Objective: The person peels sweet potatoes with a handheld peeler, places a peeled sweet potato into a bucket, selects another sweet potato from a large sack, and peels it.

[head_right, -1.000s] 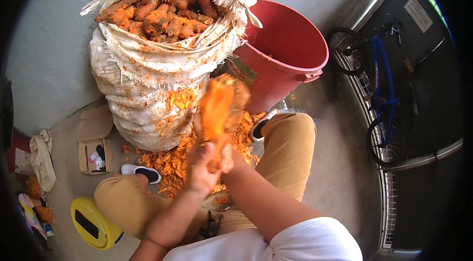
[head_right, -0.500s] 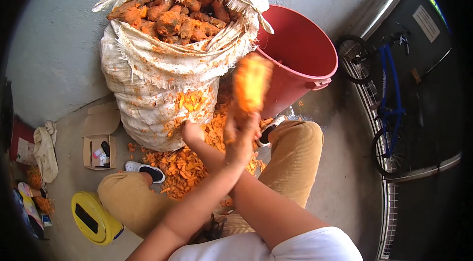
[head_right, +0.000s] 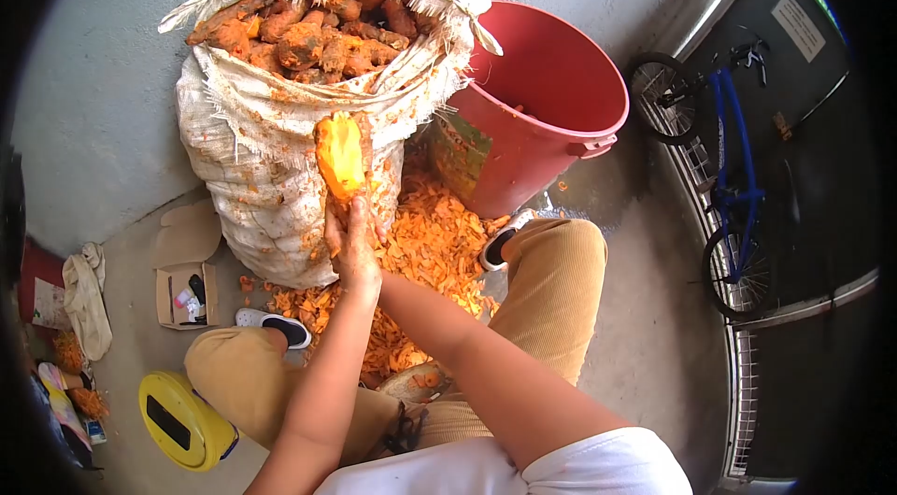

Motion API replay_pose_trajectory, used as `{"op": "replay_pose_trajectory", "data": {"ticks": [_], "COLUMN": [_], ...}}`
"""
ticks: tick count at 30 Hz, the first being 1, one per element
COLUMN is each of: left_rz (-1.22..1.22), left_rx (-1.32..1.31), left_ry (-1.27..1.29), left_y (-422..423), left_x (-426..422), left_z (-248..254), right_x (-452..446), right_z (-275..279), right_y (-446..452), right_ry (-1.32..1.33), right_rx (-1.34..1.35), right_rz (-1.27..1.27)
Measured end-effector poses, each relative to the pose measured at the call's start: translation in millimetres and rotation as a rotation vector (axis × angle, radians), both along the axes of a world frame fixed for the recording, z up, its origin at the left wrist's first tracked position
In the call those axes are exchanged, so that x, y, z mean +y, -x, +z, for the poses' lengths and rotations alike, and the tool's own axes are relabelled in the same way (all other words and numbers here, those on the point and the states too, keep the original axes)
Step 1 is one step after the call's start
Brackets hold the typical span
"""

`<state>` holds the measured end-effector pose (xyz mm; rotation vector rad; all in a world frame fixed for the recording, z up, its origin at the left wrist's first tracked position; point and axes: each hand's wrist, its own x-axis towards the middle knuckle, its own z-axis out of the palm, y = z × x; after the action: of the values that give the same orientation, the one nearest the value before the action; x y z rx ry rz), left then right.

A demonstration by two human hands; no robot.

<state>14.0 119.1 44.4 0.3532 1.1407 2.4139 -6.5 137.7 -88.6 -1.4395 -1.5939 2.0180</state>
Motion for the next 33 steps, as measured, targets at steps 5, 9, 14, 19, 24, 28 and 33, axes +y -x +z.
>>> {"op": "replay_pose_trajectory", "data": {"ticks": [5, 9, 14, 19, 24, 28, 33], "left_rz": [-0.045, 0.067, 0.135, 0.238, 0.265, 0.215, 0.278], "left_rx": [0.093, 0.068, 0.105, 0.117, -0.051, 0.133, 0.216], "left_ry": [0.042, 0.004, -0.075, -0.01, -0.055, -0.023, 0.066], "left_y": [3, 5, 5, 24, -19, -27, -4], "left_x": [-12, -13, -15, -26, -25, -23, -22], "left_z": [-6, -26, -31, -19, 1, -25, -14], "right_x": [-6, -6, -9, -5, -10, -14, -16], "right_z": [9, 17, 30, 34, 35, 30, 25], "right_y": [1, 1, -8, -17, -23, -24, -22], "right_ry": [0.267, 0.424, 0.594, 0.636, 0.673, 0.687, 0.773], "right_rx": [0.207, 0.323, 0.402, 0.352, 0.408, 0.483, 0.752], "right_rz": [-0.242, -0.373, -0.476, -0.555, -0.542, -0.502, -0.355]}}
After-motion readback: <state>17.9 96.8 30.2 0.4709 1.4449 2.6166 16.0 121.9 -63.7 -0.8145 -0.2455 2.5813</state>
